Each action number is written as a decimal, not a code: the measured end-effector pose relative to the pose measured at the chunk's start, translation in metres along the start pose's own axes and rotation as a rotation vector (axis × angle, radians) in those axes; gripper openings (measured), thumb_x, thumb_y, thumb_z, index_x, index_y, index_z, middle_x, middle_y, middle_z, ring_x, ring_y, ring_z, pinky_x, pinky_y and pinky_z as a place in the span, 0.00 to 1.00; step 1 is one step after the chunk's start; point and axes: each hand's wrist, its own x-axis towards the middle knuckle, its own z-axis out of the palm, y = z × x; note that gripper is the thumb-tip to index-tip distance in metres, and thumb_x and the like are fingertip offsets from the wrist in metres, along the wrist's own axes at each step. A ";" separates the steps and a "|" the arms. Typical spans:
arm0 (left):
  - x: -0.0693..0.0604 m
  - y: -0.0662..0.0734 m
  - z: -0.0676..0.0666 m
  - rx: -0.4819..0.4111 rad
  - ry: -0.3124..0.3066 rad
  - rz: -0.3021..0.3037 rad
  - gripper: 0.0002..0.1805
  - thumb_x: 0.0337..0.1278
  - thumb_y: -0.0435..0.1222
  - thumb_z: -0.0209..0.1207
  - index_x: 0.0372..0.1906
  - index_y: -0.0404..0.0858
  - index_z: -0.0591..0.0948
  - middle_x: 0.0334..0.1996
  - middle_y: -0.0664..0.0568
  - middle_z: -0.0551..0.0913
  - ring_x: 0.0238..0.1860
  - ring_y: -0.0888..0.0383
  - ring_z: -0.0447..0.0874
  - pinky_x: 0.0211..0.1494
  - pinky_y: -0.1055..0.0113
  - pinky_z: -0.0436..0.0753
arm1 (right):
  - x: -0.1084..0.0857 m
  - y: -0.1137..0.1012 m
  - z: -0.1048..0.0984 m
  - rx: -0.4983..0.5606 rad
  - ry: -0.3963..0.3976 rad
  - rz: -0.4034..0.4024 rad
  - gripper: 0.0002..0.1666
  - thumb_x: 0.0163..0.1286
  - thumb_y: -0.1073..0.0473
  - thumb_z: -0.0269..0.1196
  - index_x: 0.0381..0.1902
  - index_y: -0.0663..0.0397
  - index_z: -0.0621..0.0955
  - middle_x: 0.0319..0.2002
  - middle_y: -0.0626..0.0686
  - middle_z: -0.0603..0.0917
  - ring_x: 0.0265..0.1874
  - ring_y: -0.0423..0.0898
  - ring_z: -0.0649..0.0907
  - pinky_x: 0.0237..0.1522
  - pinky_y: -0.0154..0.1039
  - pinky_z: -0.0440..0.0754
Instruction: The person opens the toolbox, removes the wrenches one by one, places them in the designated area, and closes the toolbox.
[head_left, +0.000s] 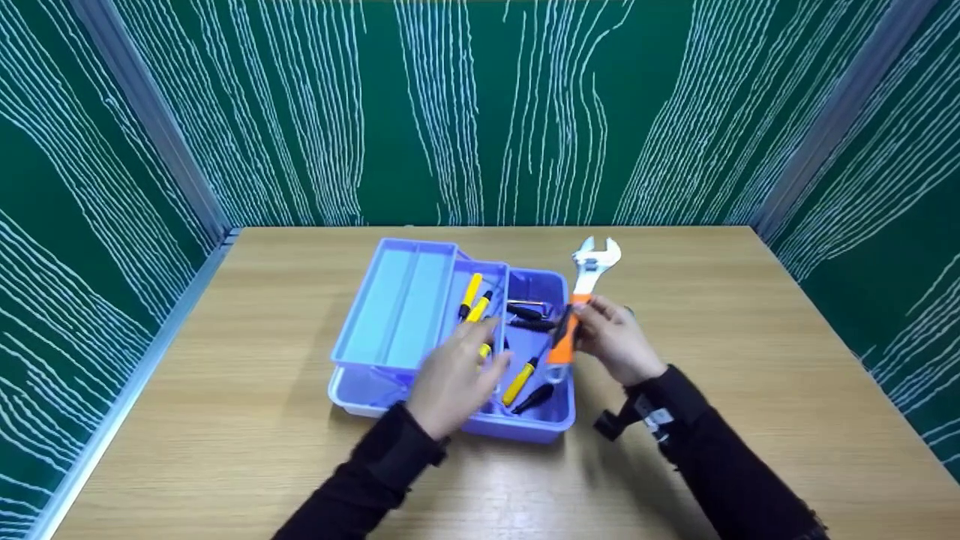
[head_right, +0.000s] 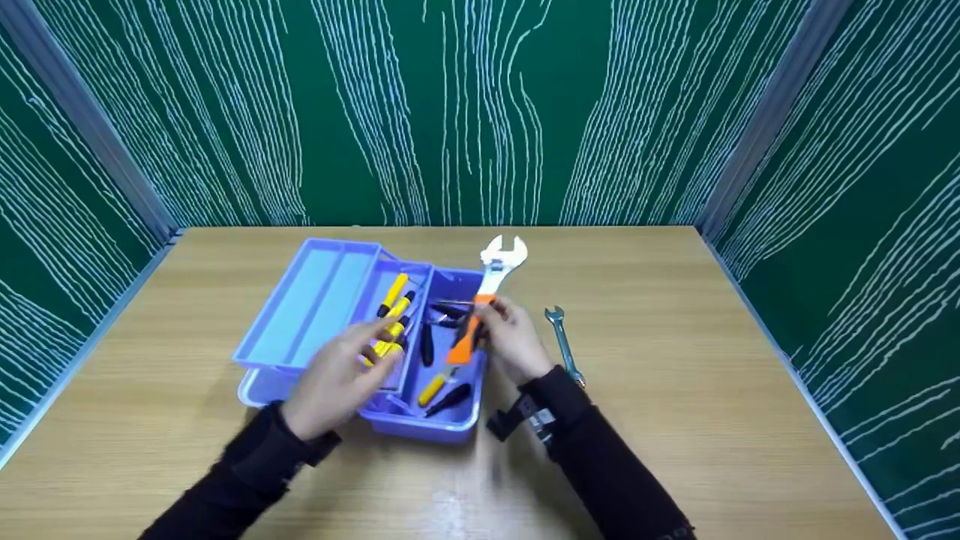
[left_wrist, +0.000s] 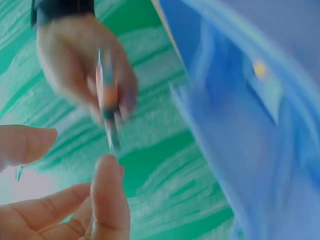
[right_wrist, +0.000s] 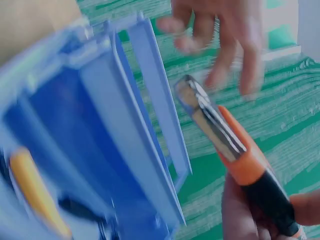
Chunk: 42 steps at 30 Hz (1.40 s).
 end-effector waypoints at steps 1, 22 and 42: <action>0.000 -0.005 -0.006 0.007 0.008 -0.021 0.24 0.62 0.39 0.61 0.61 0.32 0.77 0.45 0.43 0.85 0.36 0.53 0.84 0.40 0.62 0.84 | 0.001 -0.001 -0.007 0.002 0.004 -0.003 0.09 0.80 0.61 0.43 0.44 0.55 0.72 0.29 0.45 0.82 0.31 0.39 0.85 0.38 0.34 0.83; -0.008 -0.113 -0.096 0.089 -0.026 -0.503 0.31 0.70 0.41 0.51 0.71 0.28 0.63 0.66 0.29 0.66 0.64 0.33 0.69 0.68 0.40 0.68 | 0.012 -0.001 -0.163 -0.646 0.229 -0.021 0.18 0.81 0.56 0.39 0.49 0.66 0.69 0.25 0.44 0.74 0.21 0.35 0.75 0.24 0.31 0.76; -0.012 -0.124 -0.089 0.064 -0.007 -0.490 0.14 0.69 0.32 0.48 0.43 0.29 0.83 0.26 0.44 0.80 0.26 0.54 0.75 0.31 0.65 0.72 | 0.018 0.027 -0.199 -1.039 0.241 0.232 0.33 0.79 0.52 0.45 0.62 0.81 0.65 0.31 0.54 0.79 0.24 0.41 0.75 0.27 0.36 0.73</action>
